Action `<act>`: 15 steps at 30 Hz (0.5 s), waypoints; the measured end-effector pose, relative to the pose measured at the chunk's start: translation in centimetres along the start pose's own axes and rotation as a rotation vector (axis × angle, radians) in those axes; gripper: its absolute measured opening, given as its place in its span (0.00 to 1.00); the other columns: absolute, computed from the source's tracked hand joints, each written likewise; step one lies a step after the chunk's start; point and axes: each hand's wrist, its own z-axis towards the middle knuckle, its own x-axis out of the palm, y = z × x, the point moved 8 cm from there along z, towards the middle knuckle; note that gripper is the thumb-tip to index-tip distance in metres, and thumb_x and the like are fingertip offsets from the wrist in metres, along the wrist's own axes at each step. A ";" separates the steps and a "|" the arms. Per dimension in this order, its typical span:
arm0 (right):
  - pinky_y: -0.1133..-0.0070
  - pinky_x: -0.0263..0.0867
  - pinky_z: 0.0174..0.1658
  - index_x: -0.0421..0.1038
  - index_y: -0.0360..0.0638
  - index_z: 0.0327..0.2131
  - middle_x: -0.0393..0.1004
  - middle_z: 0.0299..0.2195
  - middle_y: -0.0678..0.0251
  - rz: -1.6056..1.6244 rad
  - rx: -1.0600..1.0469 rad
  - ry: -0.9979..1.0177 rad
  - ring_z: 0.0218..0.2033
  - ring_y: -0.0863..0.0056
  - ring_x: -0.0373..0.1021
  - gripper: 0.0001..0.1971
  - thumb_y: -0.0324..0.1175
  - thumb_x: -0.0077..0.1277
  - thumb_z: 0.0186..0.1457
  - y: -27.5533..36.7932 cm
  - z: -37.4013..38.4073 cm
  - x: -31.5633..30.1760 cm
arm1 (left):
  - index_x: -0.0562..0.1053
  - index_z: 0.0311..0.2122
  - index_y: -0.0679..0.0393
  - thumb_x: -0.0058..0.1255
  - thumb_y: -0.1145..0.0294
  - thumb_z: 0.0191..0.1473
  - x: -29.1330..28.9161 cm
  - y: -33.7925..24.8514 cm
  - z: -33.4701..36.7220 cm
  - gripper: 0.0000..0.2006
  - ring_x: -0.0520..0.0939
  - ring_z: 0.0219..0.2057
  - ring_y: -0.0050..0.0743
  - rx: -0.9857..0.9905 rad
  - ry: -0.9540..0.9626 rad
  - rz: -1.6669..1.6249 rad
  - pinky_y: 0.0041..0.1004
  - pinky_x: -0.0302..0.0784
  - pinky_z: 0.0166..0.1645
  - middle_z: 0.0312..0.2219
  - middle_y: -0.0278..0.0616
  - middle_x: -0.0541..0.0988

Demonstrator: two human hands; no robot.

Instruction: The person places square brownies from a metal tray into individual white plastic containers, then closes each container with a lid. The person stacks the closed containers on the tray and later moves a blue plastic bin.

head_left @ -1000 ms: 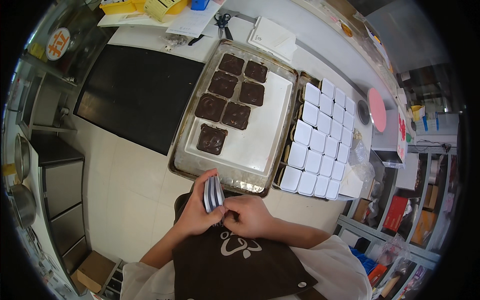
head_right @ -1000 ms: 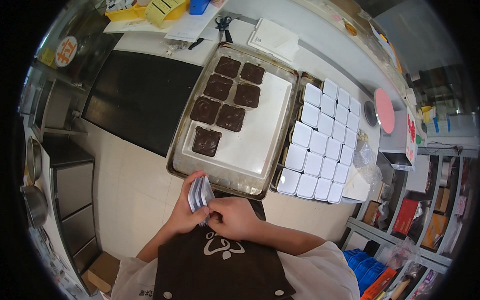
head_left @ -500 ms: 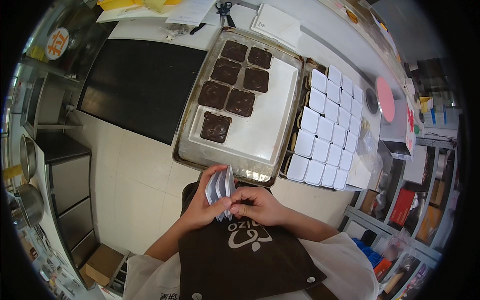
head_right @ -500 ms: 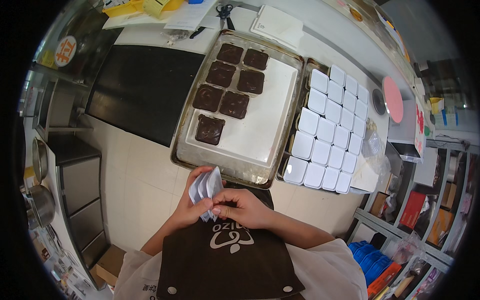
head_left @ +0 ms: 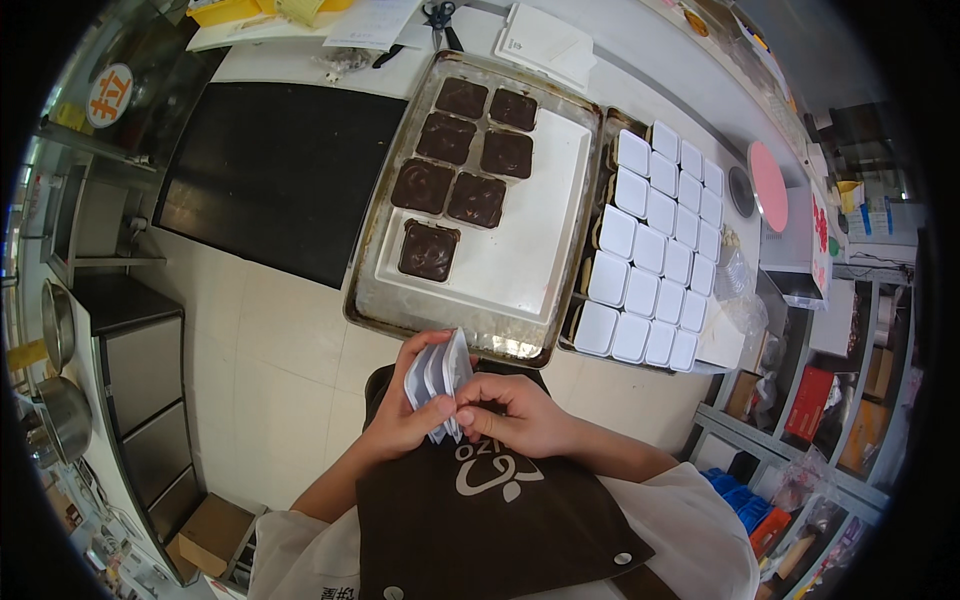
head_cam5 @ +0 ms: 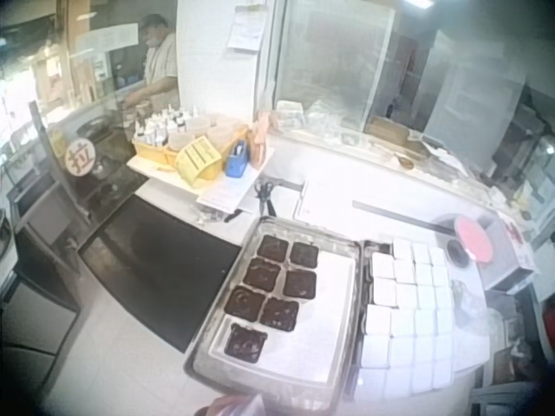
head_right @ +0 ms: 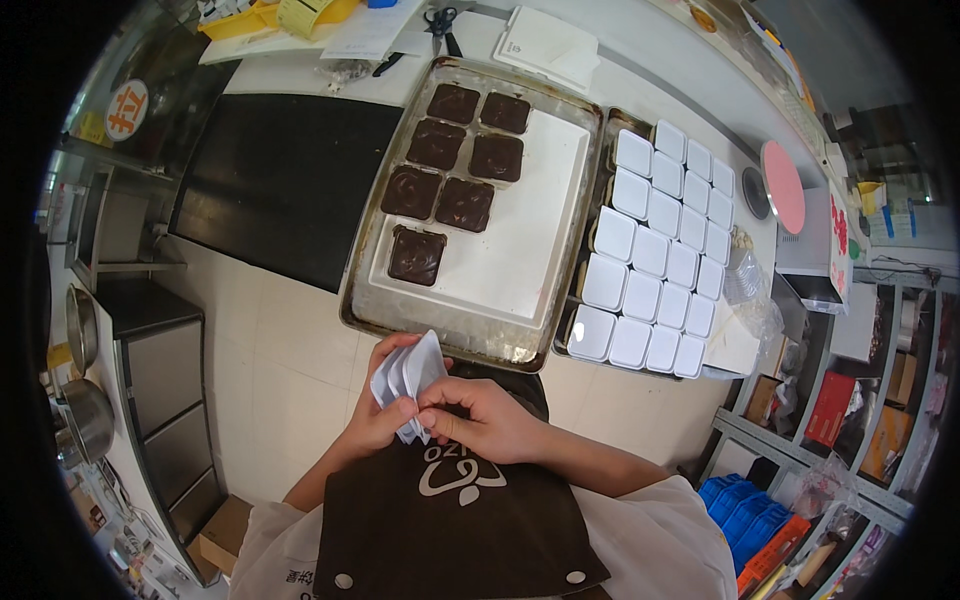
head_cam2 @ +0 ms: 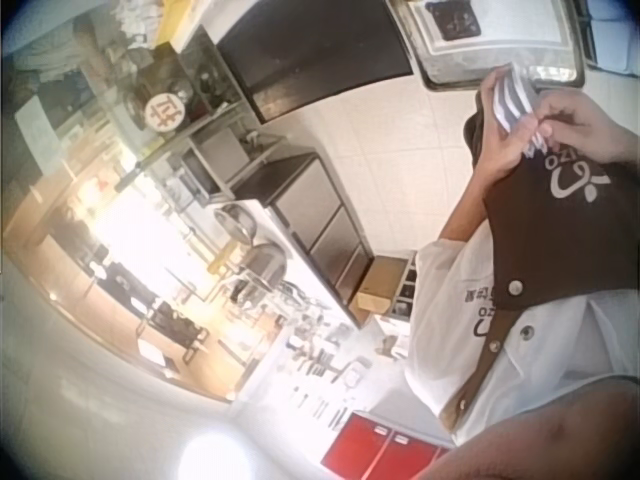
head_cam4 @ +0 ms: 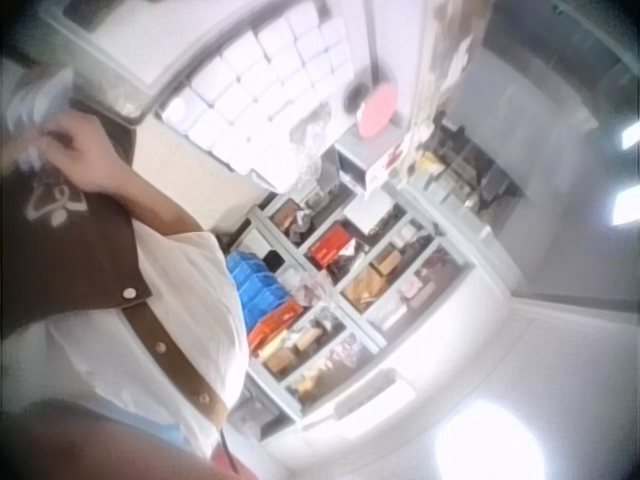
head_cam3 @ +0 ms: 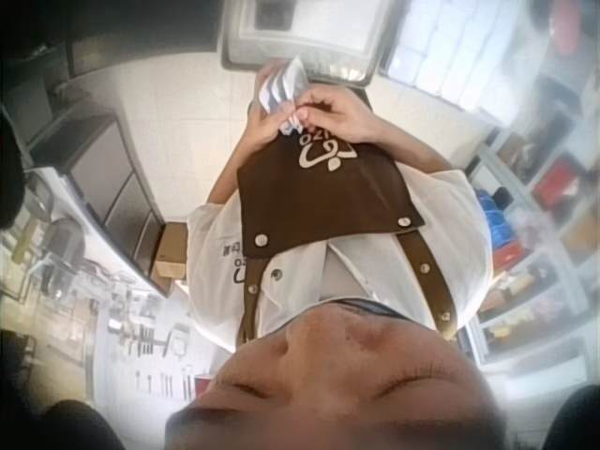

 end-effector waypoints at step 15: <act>0.82 0.73 0.38 0.74 0.37 0.44 0.76 0.33 0.69 -0.006 0.007 0.028 0.32 0.84 0.74 0.10 0.36 0.51 0.72 1.1 0.6 0.7 | 0.50 0.71 0.54 0.65 0.51 0.59 0.0 -0.1 0.1 0.45 0.75 0.61 0.48 0.060 0.073 -0.087 0.45 0.71 0.65 0.60 0.59 0.70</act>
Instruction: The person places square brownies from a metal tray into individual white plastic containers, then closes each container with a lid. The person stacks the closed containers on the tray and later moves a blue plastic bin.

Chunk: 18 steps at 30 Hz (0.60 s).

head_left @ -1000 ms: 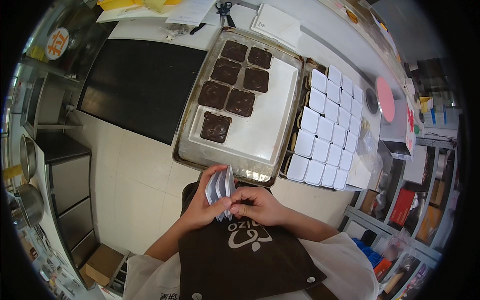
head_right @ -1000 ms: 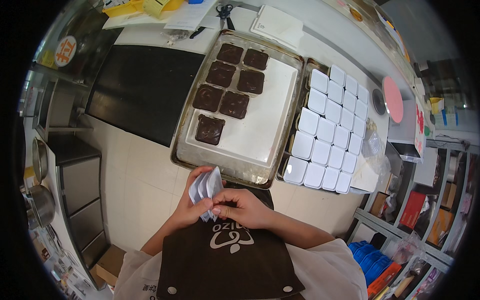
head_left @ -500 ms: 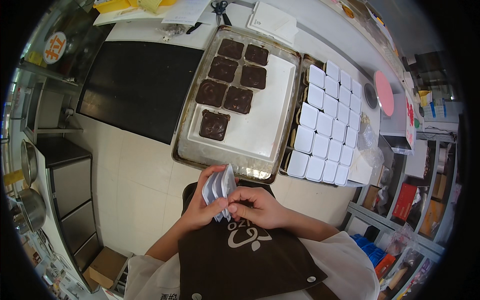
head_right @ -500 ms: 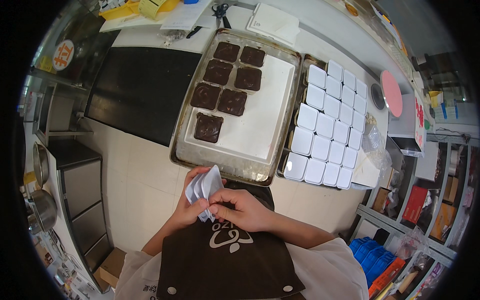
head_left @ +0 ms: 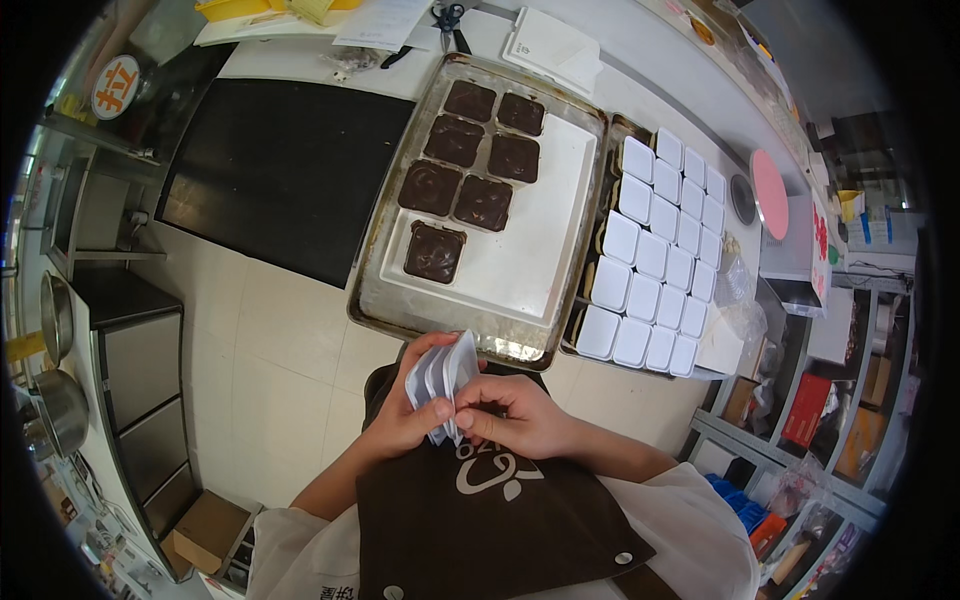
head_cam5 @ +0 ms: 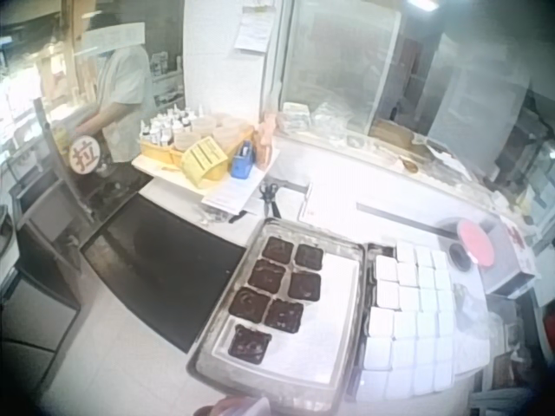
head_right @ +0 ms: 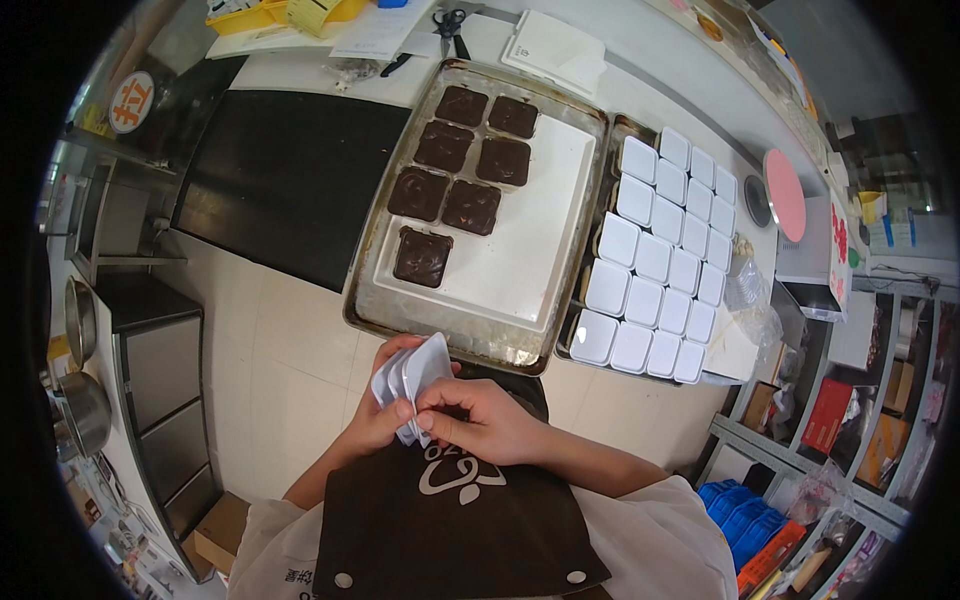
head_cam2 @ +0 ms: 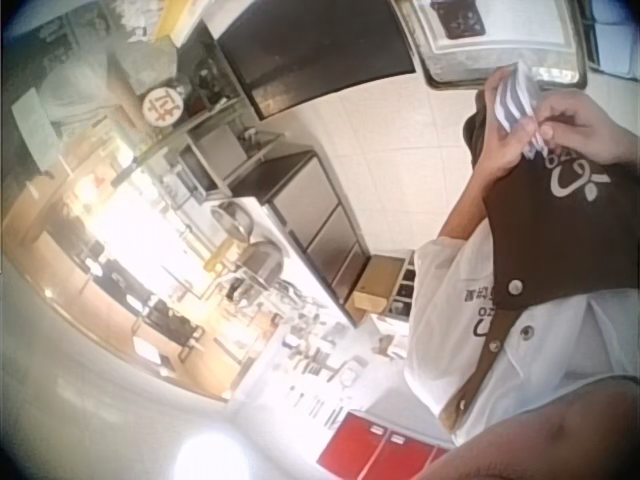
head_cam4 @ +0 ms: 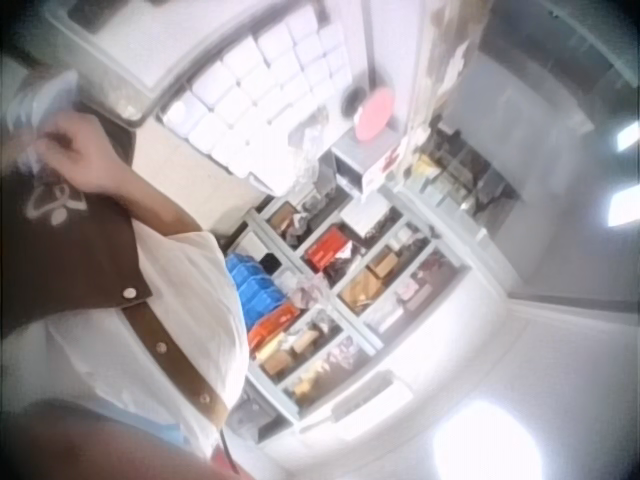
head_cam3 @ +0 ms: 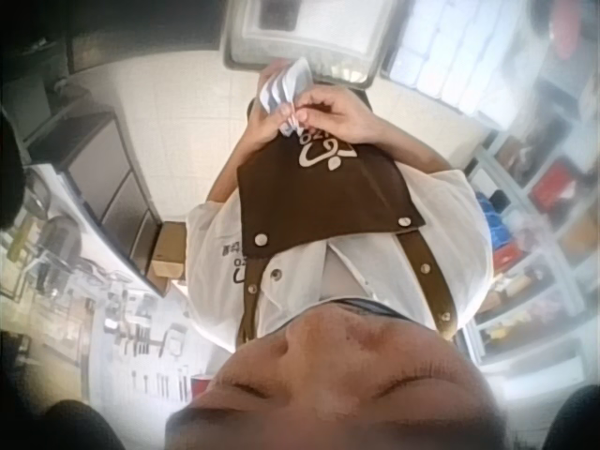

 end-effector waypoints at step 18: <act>0.82 0.74 0.39 0.73 0.37 0.44 0.76 0.34 0.69 0.020 0.014 -0.014 0.32 0.84 0.75 0.07 0.31 0.54 0.70 0.3 0.1 -0.7 | 0.50 0.71 0.54 0.64 0.51 0.59 -0.1 0.4 0.6 0.44 0.75 0.60 0.47 0.010 0.019 0.008 0.44 0.72 0.65 0.59 0.57 0.70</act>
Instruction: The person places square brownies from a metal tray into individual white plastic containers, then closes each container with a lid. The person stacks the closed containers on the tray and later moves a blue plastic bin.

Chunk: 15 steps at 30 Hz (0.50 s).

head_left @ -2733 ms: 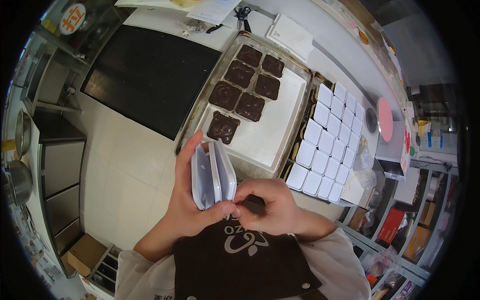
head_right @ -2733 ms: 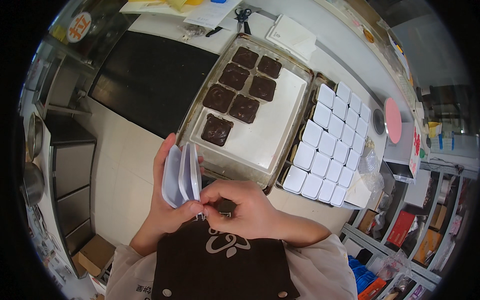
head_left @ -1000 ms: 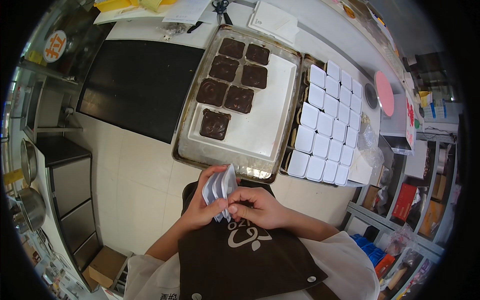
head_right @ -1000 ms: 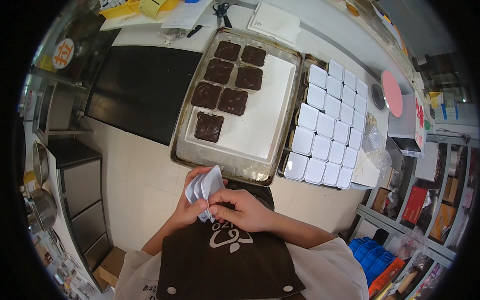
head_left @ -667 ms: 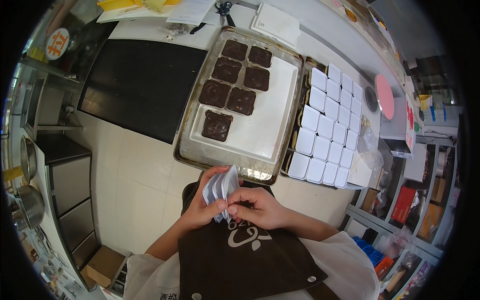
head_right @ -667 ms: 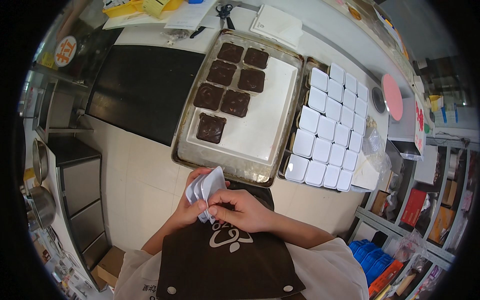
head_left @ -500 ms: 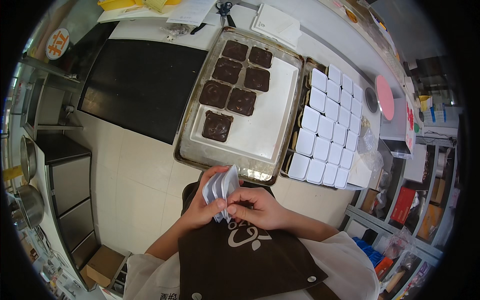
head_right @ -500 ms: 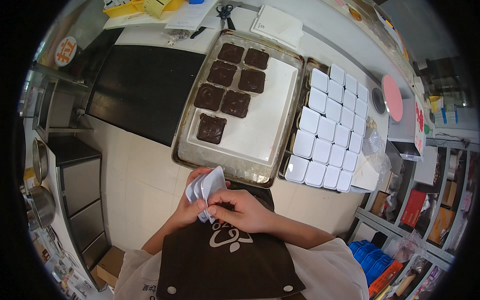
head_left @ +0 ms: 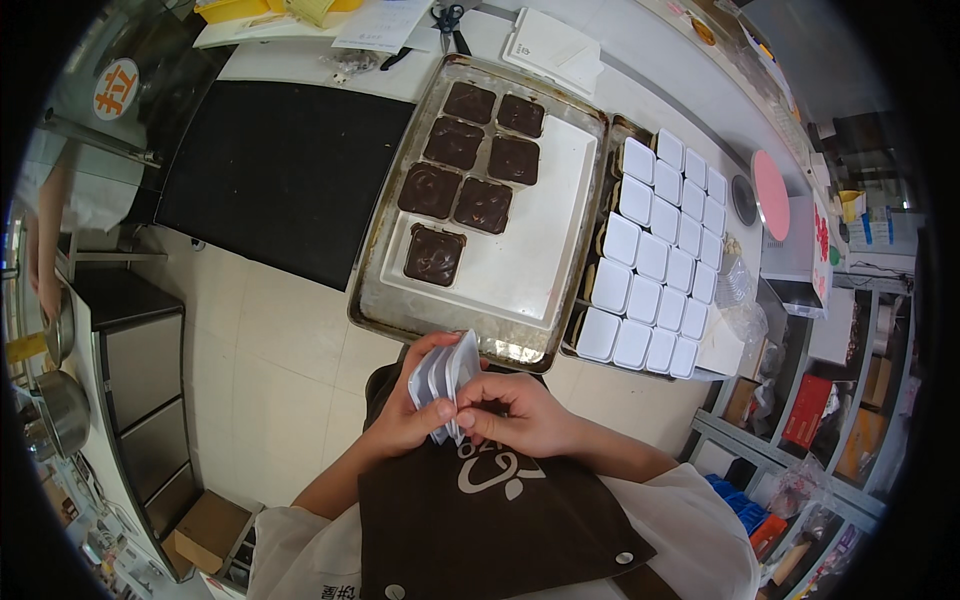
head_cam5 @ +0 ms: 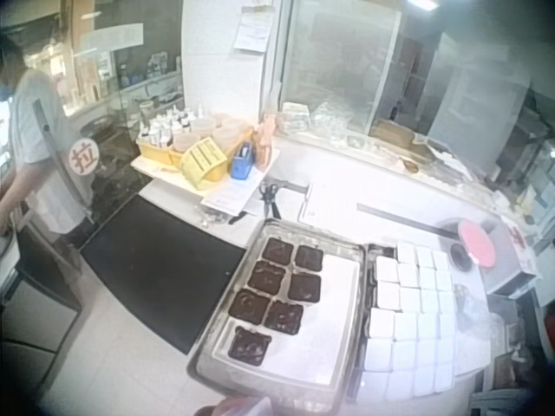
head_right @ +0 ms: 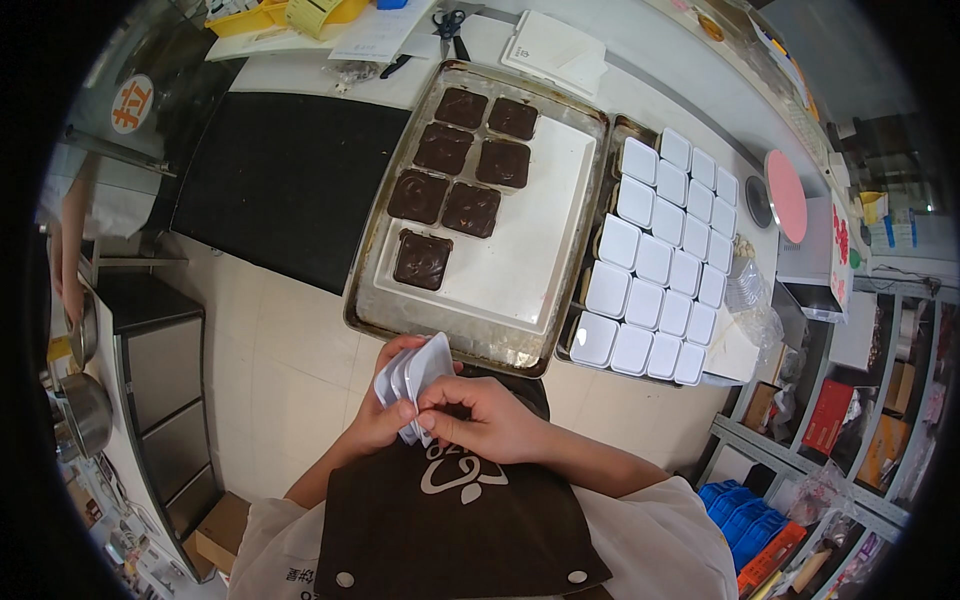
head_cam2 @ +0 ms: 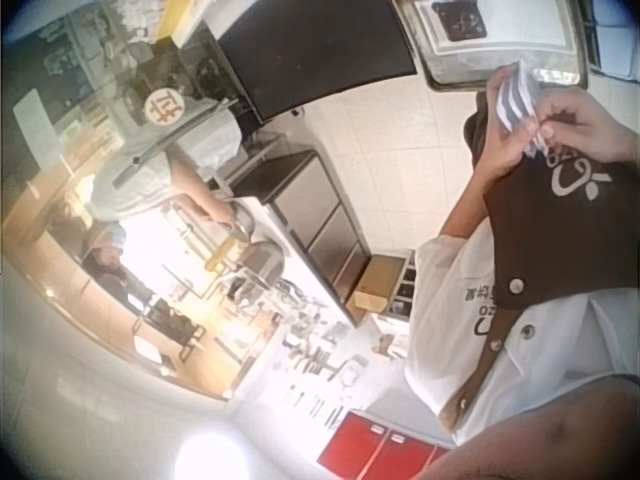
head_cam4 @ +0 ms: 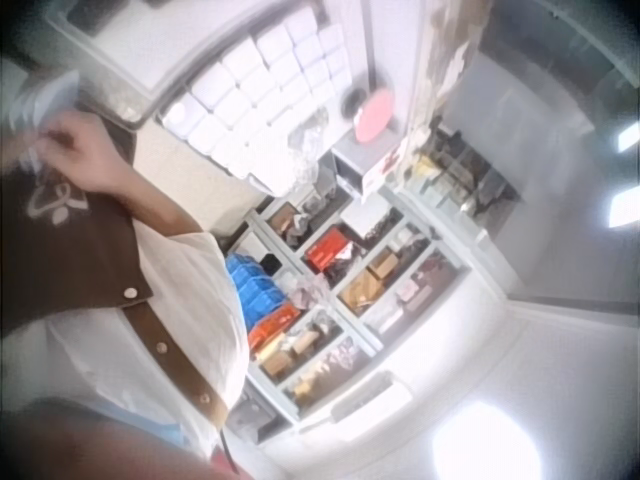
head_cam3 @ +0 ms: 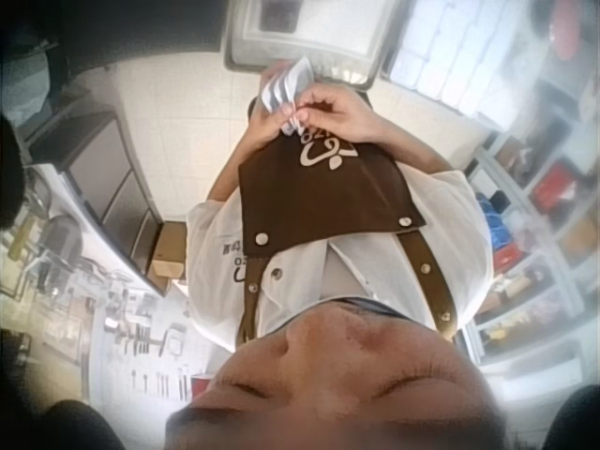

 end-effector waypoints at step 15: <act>0.83 0.73 0.36 0.75 0.38 0.42 0.78 0.34 0.70 -0.059 -0.051 0.057 0.33 0.85 0.76 0.05 0.29 0.54 0.69 -0.8 -0.1 -0.3 | 0.52 0.69 0.55 0.70 0.62 0.50 0.7 0.0 0.3 0.47 0.73 0.64 0.50 -0.068 0.035 -0.040 0.47 0.72 0.66 0.60 0.57 0.68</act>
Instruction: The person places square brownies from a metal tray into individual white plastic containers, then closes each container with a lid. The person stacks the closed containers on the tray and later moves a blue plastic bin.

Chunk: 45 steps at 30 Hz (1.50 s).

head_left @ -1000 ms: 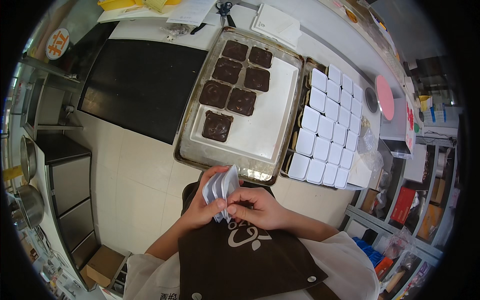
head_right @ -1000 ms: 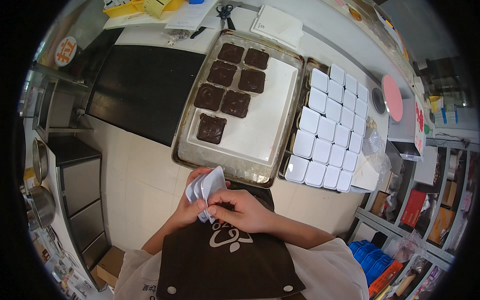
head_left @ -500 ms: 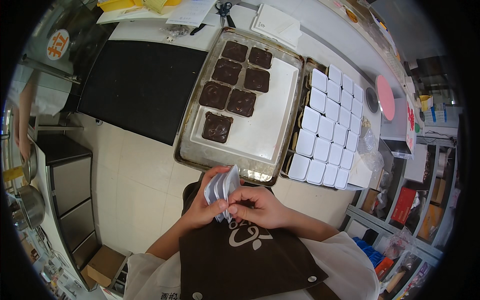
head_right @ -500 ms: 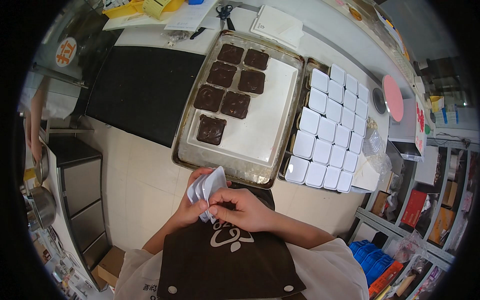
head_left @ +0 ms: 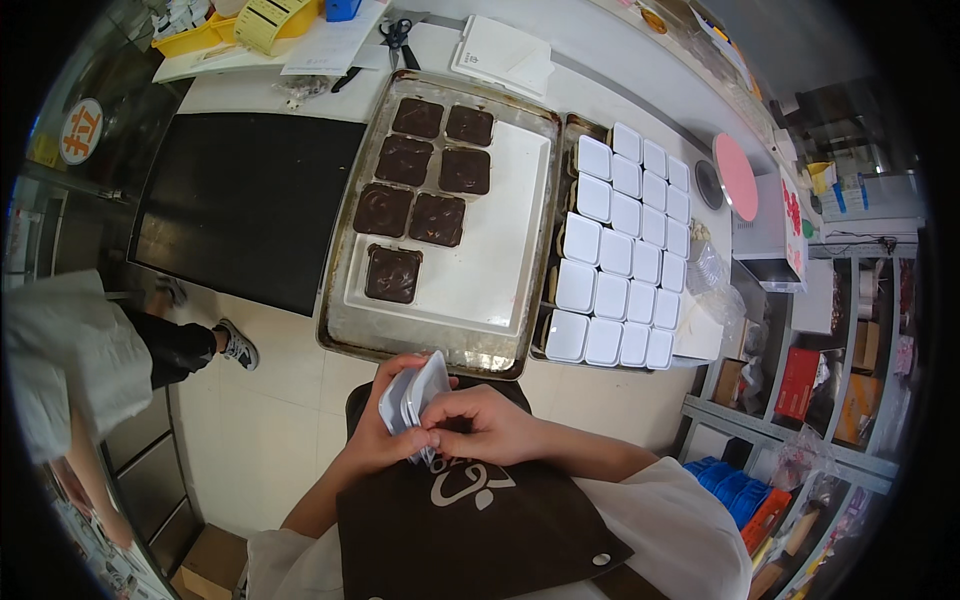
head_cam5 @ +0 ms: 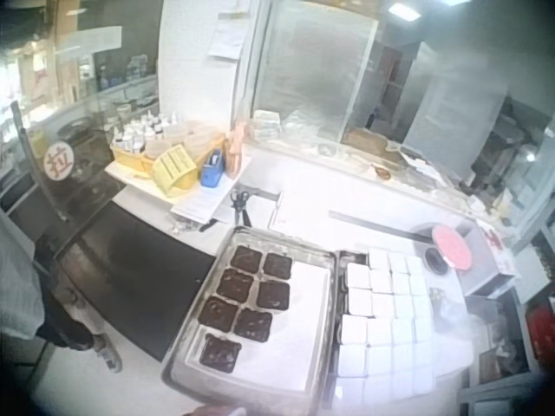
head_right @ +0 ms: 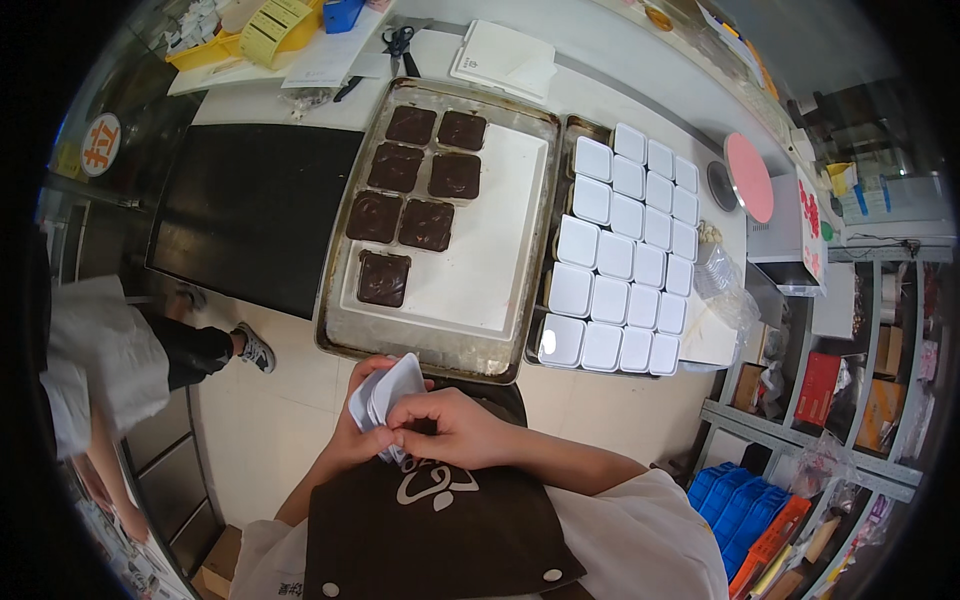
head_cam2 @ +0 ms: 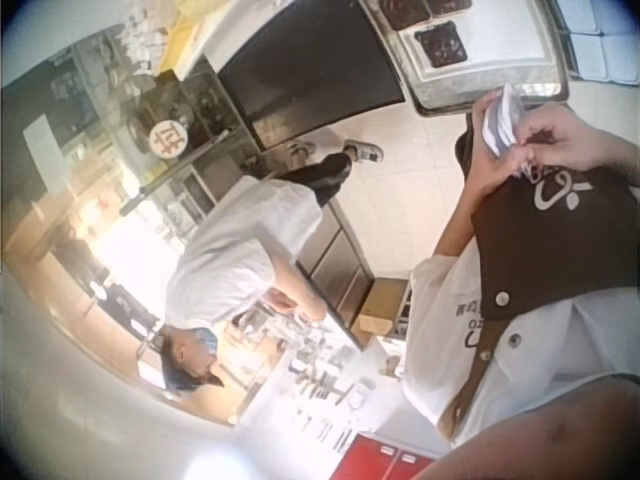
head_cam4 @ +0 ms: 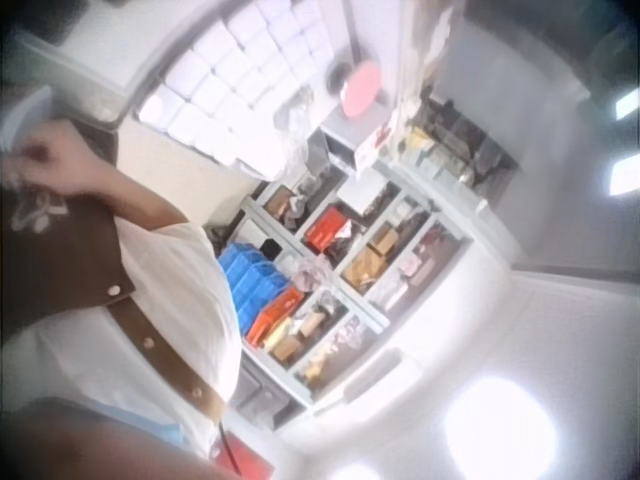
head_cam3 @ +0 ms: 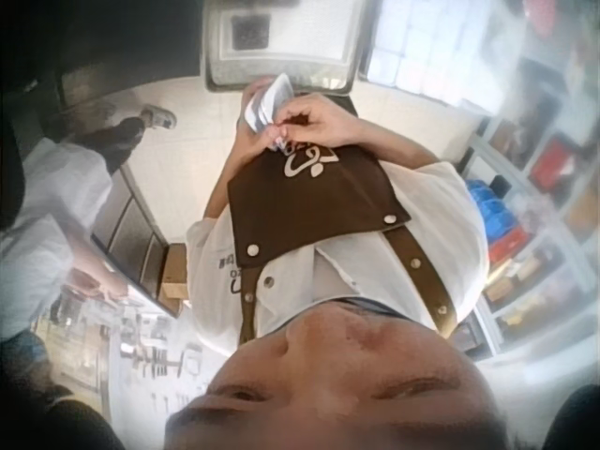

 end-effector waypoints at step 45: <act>0.64 0.72 0.32 0.73 0.47 0.29 0.77 0.26 0.59 -0.787 -0.063 -0.161 0.29 0.55 0.77 0.08 0.34 0.63 0.48 0.1 0.3 -0.7 | 0.55 0.68 0.51 0.55 0.80 0.43 -0.4 1.6 0.8 0.44 0.66 0.65 0.38 -0.082 0.112 0.196 0.35 0.63 0.67 0.65 0.46 0.63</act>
